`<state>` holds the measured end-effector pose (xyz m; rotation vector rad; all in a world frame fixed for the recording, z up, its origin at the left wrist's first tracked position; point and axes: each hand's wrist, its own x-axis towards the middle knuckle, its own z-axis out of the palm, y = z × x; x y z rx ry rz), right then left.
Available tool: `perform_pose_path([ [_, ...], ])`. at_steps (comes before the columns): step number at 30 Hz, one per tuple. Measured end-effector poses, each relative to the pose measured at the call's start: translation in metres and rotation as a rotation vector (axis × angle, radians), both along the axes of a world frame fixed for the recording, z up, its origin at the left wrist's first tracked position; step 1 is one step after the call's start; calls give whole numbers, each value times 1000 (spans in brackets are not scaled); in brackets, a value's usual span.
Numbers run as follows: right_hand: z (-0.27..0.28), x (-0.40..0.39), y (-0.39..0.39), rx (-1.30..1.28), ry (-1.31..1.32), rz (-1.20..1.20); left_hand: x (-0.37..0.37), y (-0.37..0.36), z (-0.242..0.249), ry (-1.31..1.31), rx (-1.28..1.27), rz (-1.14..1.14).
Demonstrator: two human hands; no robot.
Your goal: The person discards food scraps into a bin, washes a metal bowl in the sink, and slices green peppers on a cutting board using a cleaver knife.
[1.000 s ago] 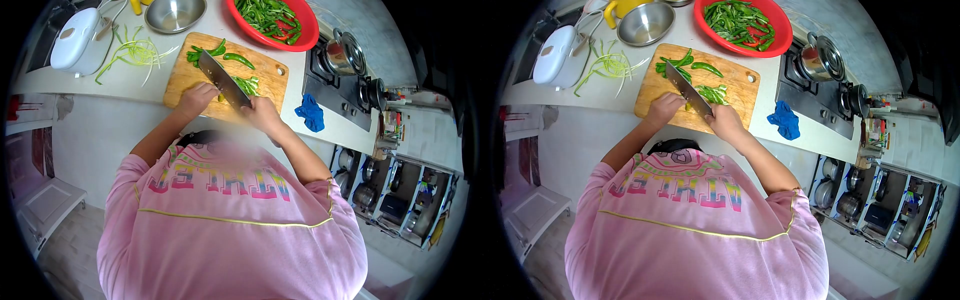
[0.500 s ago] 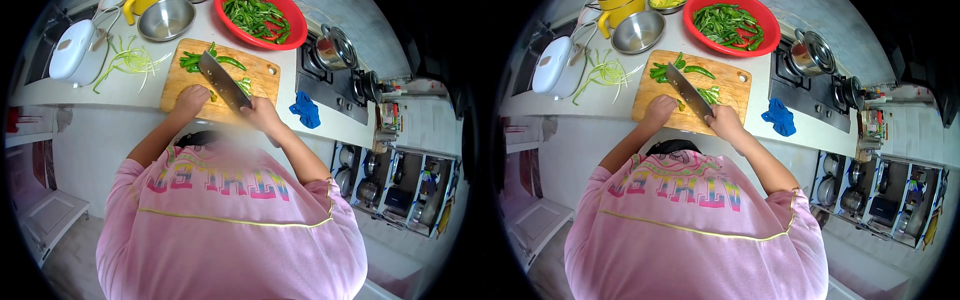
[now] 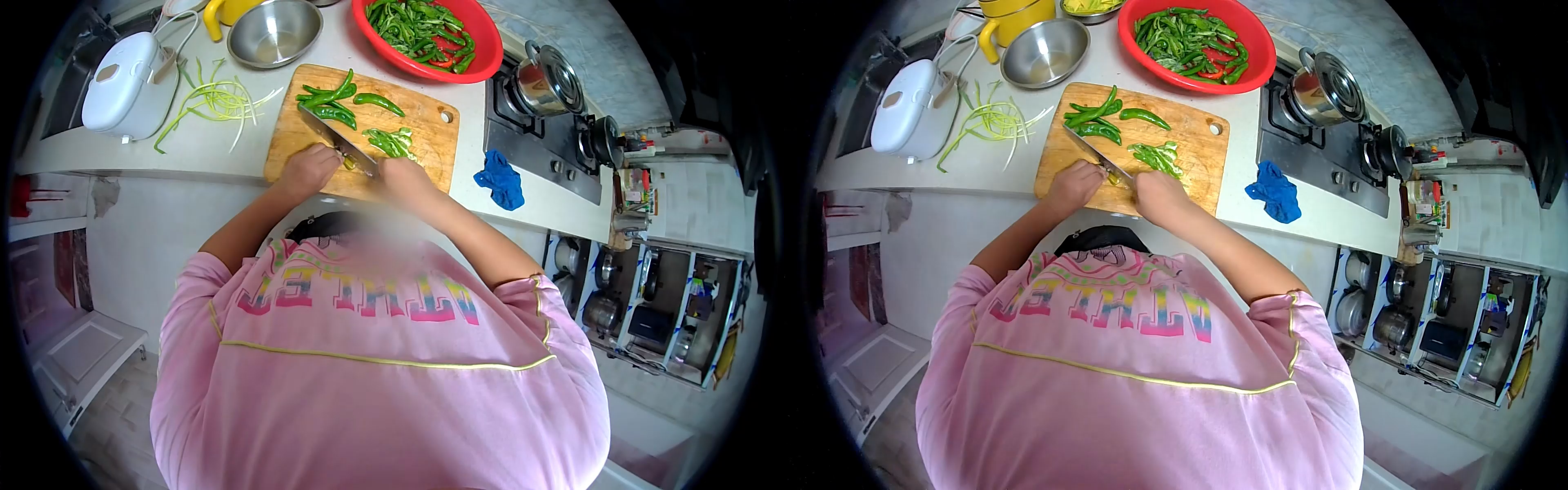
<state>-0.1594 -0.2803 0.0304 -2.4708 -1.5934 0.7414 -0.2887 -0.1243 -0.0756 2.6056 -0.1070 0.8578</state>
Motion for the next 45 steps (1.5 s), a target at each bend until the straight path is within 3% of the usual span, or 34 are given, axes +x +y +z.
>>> perform_pose_path([
  [5, -30, -3, 12, 94, -57, -26, -1, 0, -8, 29, -51, 6],
  [9, -32, 2, -7, 259, -93, -117, -2, 6, -2, -65, 61, 53],
  [13, 2, 4, -6, 89, 103, -160, -7, -1, -8, -15, -7, 66],
  [20, 13, 3, 6, -97, 73, -67, -9, 0, -6, -28, -11, 96],
  [35, 15, 4, 1, -95, 74, -91, -10, 1, -11, -45, -26, 125],
  [41, -29, -2, 22, 53, -31, 31, -10, -1, -11, -7, -36, 87],
  [45, -42, -6, 22, 161, 6, -96, -9, 2, -6, -30, -26, 49],
])
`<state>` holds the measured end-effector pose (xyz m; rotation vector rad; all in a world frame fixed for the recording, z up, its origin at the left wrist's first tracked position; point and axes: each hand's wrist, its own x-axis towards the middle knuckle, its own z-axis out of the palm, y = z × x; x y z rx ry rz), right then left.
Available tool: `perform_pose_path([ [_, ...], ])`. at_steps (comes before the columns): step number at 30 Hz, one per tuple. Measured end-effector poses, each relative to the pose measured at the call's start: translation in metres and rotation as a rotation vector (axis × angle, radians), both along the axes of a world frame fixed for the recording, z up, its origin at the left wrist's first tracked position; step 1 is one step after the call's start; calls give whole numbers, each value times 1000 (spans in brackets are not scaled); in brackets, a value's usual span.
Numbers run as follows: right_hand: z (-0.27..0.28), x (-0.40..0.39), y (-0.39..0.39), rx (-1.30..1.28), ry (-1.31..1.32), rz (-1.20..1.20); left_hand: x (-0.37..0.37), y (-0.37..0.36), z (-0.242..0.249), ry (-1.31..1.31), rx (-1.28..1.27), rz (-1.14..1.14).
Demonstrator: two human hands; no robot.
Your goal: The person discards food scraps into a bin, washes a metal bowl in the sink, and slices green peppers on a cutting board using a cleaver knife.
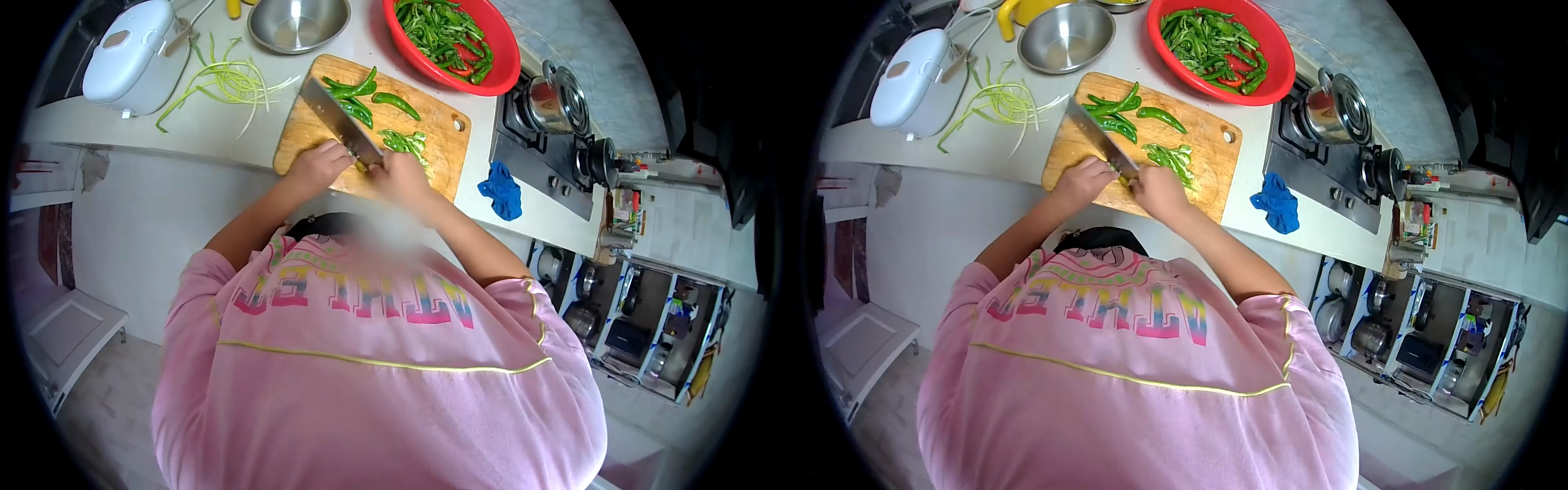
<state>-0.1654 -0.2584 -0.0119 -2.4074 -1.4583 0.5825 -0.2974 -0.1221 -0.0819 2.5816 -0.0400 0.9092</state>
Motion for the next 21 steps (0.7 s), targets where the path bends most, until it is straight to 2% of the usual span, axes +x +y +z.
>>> perform_pose_path([
  [4, 12, 7, -17, 233, 179, -173, 6, 0, 9, -115, -153, 57],
  [7, 39, 7, -23, 116, 157, -189, -4, -3, 15, -95, -254, 320],
  [10, 49, 9, -25, 46, 100, -85, -9, -6, -3, 1, -338, 258],
  [21, 36, 13, -28, -94, 32, 42, -3, -11, -15, -50, -214, 239],
])
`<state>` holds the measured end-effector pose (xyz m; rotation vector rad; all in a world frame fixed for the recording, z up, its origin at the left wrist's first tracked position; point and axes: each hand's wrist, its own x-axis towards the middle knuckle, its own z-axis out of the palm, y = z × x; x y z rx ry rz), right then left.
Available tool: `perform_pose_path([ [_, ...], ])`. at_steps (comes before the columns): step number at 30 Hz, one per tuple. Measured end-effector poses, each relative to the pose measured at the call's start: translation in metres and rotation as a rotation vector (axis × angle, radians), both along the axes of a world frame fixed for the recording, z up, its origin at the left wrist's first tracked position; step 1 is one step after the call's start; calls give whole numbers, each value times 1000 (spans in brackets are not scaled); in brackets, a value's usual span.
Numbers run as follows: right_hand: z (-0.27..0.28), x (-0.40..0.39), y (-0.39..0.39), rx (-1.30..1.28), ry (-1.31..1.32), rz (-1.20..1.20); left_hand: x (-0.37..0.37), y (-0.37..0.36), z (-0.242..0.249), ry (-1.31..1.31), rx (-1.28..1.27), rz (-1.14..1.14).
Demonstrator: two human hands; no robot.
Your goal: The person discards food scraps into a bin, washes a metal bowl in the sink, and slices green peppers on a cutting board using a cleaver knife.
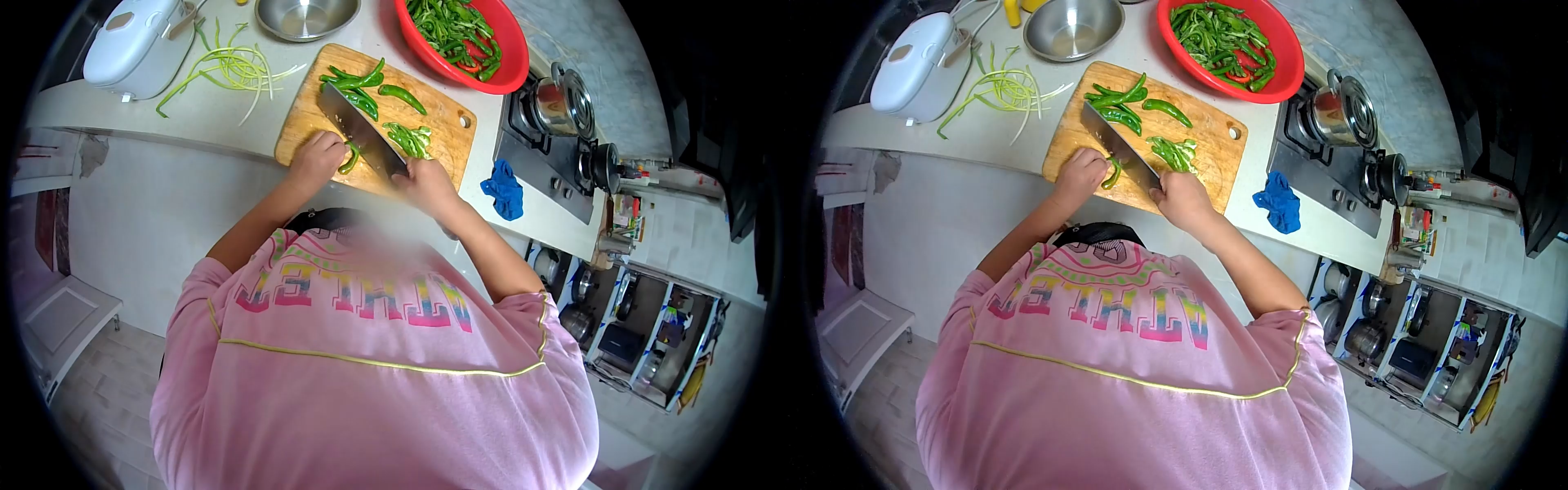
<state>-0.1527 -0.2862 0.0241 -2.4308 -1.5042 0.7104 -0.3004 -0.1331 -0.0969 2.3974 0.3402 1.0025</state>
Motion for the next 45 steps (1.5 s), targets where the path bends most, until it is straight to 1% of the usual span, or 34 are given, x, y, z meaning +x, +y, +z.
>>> perform_pose_path([
  [3, 7, -2, 5, -103, 8, -12, -1, 0, 0, 8, -8, -25],
  [6, 10, 0, 17, -121, -44, 100, -2, 3, 2, 21, 20, -62],
  [9, -17, 0, 32, -90, -34, 115, -2, 1, -1, 14, 27, -100],
  [10, -20, 1, 36, -42, -53, 135, 0, 5, -2, 4, 29, -95],
  [13, -25, 3, 35, 55, -3, 43, 0, 5, 1, 16, 50, -92],
  [14, -21, 2, 31, 116, 42, -11, 2, 6, 3, 36, 60, -46],
  [16, -7, -1, 26, 136, 74, -118, 5, 5, 3, 72, 68, 54],
  [17, -4, 0, 24, 140, 91, -171, 5, 6, 3, 81, 30, 77],
  [18, -1, 2, 23, 170, 74, -166, 2, 4, 3, 94, -14, 93],
  [19, 5, 3, 20, 149, 59, -124, 0, 1, 3, 108, -56, 101],
  [21, 22, 8, 23, 128, 20, -43, -6, 1, 0, 55, -118, 140],
  [22, 22, 12, 24, 56, 66, -22, -7, 1, 0, 28, -149, 160],
  [25, 21, 15, 29, -67, 30, 70, -8, -1, 6, 1, -108, 138],
  [28, 11, 20, 31, -84, -19, 141, -7, 3, 0, 36, -61, 110],
  [32, 11, 19, 36, -80, -100, 242, -8, 3, -2, 26, -41, 93],
  [37, 16, 9, 43, -110, -153, 291, -9, 7, 0, 49, 15, 37],
  [40, 1, 6, 51, -138, -189, 349, -10, 7, 5, 53, 30, 29],
  [43, -9, -7, 58, -79, -180, 304, -8, 8, 4, 5, 31, -13],
  [44, -16, -3, 55, -11, -195, 321, -8, 9, 3, 25, 37, -17],
  [45, -21, 1, 50, 42, -150, 289, -9, 10, 6, 47, 41, -25],
])
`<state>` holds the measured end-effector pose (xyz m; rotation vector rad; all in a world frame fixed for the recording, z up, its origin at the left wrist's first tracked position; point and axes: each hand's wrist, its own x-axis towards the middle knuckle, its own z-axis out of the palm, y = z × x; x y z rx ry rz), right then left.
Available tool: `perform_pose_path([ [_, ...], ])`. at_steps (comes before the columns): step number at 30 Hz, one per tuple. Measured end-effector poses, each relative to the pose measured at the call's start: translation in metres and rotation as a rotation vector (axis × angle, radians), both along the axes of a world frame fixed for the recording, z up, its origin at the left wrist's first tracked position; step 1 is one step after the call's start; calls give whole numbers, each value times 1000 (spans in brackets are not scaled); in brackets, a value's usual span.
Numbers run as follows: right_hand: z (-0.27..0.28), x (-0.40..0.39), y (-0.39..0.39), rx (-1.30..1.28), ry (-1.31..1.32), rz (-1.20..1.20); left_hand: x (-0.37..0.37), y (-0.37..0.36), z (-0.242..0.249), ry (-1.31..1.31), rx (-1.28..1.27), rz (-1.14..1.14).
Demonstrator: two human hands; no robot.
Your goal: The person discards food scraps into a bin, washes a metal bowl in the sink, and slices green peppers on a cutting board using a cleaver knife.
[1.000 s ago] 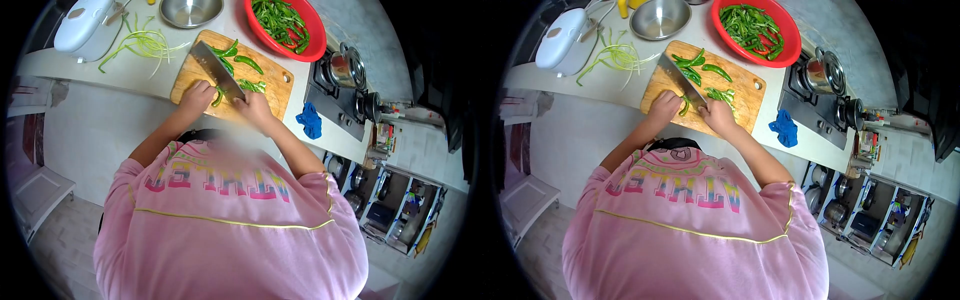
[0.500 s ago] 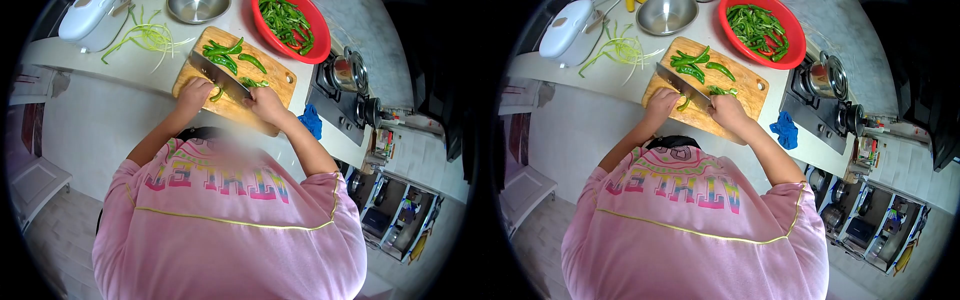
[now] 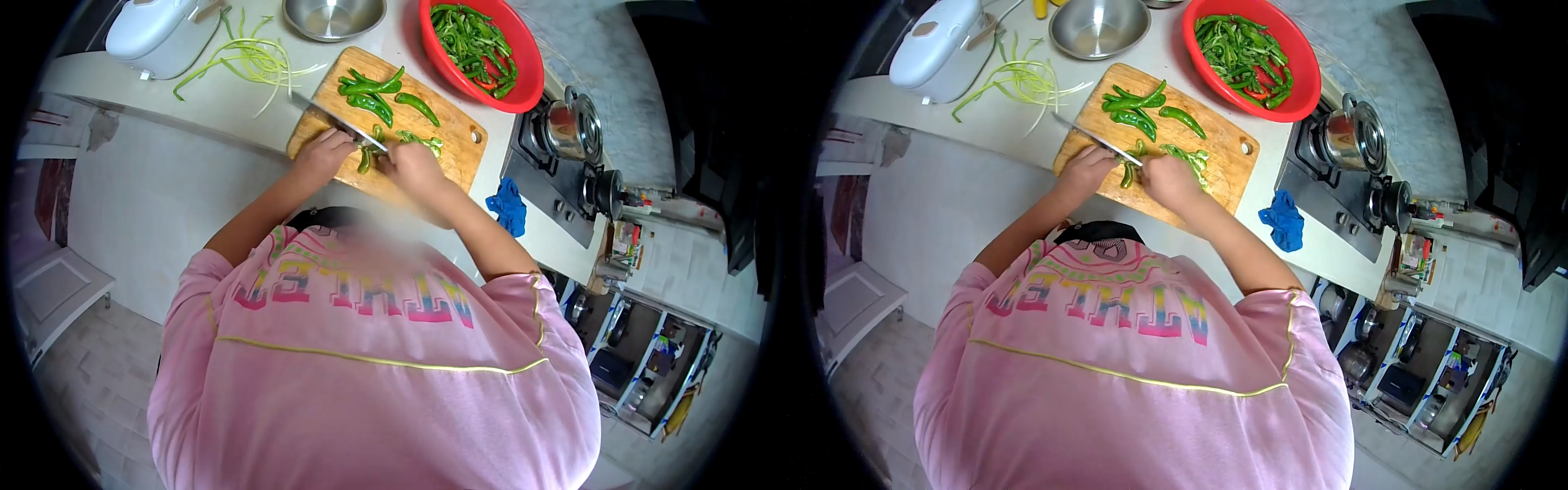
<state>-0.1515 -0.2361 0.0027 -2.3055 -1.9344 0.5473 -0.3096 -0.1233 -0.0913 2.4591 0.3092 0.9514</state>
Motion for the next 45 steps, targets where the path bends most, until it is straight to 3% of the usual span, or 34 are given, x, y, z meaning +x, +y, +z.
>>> perform_pose_path([
  [7, 13, 24, -36, 219, 249, -308, 1, 5, -3, 94, 14, 75],
  [10, 24, 24, -44, 147, 321, -424, -1, 1, -2, 3, 62, -83],
  [11, 34, 19, -48, 56, 489, -567, 0, -2, 0, 4, 86, -168],
  [14, 39, 9, -54, -38, 570, -615, 2, -9, 3, 21, 131, -329],
  [15, 40, 6, -55, -63, 585, -616, 5, -12, 2, 36, 130, -333],
  [18, 28, 4, -62, 2, 259, -364, 11, -23, 3, 45, 137, -285],
  [31, 10, -1, -62, -86, 14, -133, 16, -36, -8, 5, 87, -152],
  [37, -10, 5, -58, 45, 6, -149, 24, -33, -5, 30, 98, -168],
  [41, 2, 23, -76, 106, 267, -398, 21, -31, -3, -2, 43, -181],
  [45, 3, 30, -89, 418, 456, -438, 11, -13, 1, -5, 39, 129],
])
